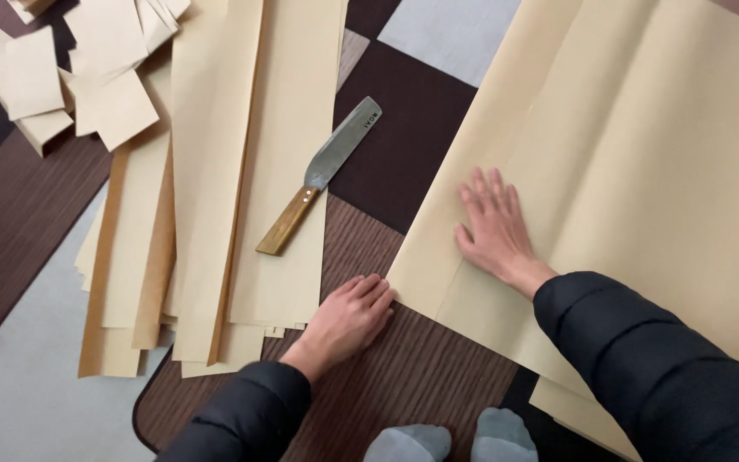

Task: Cutting and folding large sheets of brown packaging paper into smaller pieces using a knife on the floor.

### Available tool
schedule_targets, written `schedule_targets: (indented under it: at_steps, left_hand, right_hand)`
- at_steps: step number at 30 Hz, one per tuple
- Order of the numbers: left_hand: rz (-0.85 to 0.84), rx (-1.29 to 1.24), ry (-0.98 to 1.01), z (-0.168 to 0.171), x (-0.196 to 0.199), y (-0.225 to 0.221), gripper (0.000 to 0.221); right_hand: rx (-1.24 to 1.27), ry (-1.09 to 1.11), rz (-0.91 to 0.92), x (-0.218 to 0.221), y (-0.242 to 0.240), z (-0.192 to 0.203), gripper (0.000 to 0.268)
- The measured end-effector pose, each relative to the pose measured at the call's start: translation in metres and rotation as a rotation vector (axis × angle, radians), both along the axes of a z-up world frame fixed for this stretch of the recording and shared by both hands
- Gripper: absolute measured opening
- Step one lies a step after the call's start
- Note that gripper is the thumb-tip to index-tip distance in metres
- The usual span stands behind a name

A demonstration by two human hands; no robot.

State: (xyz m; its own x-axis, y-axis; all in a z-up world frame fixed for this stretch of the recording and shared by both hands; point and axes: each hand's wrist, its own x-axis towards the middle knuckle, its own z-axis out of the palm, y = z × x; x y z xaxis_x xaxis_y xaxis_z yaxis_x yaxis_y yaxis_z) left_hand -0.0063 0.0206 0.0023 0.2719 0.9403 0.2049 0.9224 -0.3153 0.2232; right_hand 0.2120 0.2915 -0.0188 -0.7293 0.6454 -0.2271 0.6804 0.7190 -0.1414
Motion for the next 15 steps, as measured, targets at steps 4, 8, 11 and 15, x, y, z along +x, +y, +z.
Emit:
schedule_targets:
  at_steps: [4,8,11,15]
  left_hand:
    - [-0.018,0.012,-0.027,-0.01,-0.009,0.027,0.029]
    - [0.233,0.191,-0.001,0.003,-0.063,0.063,0.017]
    - [0.544,0.015,0.037,-0.021,-0.106,0.074,0.039]
    - [0.82,-0.28,0.084,-0.045,-0.12,0.071,0.073]
  right_hand:
    - [-0.07,-0.023,0.02,-0.003,-0.005,-0.011,0.074]
    - [-0.064,-0.038,0.015,-0.005,-0.004,-0.022,0.075]
    - [-0.072,-0.042,0.016,-0.011,-0.001,-0.022,0.075]
    - [-0.071,-0.01,0.026,-0.018,0.004,-0.027,0.076]
